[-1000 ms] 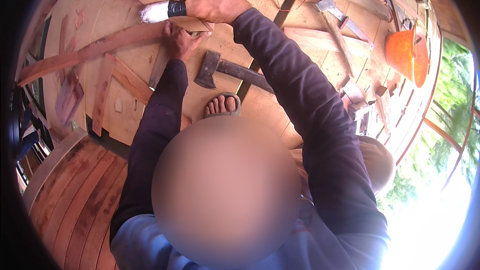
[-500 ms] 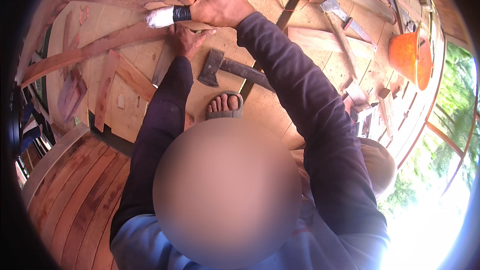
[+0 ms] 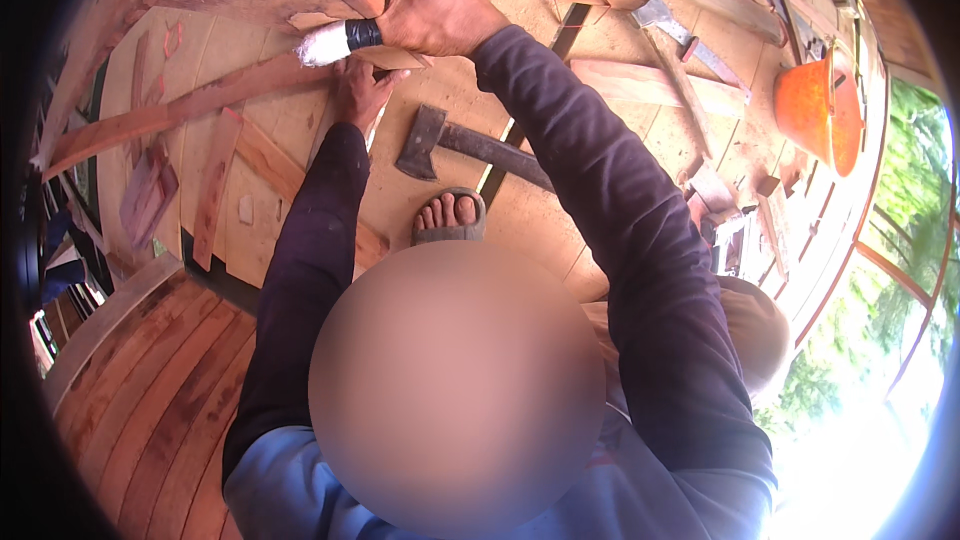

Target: The person assembles wooden frames on a wooden floor by applying glue to the edges of planks, joining them, and securing them with a nail gun. They also use a hammer to adjust pieces and a brush to apply a finish to the assembled frames.

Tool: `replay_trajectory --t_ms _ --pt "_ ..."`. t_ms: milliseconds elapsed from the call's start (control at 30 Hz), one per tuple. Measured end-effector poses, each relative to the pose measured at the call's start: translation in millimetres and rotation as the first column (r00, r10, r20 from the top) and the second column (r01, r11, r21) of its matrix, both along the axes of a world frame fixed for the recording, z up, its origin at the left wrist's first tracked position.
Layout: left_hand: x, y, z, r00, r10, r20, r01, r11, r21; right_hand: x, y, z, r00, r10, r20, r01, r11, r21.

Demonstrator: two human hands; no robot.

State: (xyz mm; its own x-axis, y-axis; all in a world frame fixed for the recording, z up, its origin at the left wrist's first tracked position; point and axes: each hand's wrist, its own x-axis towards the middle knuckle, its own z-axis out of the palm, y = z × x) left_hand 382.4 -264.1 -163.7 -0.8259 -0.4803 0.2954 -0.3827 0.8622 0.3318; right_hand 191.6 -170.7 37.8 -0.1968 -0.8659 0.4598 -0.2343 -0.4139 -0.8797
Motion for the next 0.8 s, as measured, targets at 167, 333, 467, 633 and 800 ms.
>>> replay_trajectory --t_ms 167,333,467,633,800 --pt "3.2 0.8 7.9 1.0 0.023 0.022 -0.027 0.98 0.197 -6.7 5.5 0.8 0.979 -0.03 -0.2 0.057 0.989 0.133" --pt "3.7 -2.1 13.1 0.994 0.025 -0.105 0.009 0.949 0.314 -6.8 12.3 -7.7 0.968 -0.035 -0.249 0.103 0.958 0.268" --pt "0.4 -21.1 -29.0 0.997 -0.083 0.011 0.082 0.994 0.071 -10.6 18.2 1.7 0.985 -0.035 -0.167 0.09 0.94 0.33" --pt "12.1 -16.6 -20.3 0.998 -0.064 -0.021 0.065 0.997 0.038 1.7 17.0 21.6 0.987 -0.019 -0.161 0.078 0.925 0.371" --pt "14.9 -12.9 25.6 1.0 0.017 0.0 -0.016 0.952 0.307 5.3 13.9 22.8 0.978 -0.042 -0.205 0.1 0.954 0.282"
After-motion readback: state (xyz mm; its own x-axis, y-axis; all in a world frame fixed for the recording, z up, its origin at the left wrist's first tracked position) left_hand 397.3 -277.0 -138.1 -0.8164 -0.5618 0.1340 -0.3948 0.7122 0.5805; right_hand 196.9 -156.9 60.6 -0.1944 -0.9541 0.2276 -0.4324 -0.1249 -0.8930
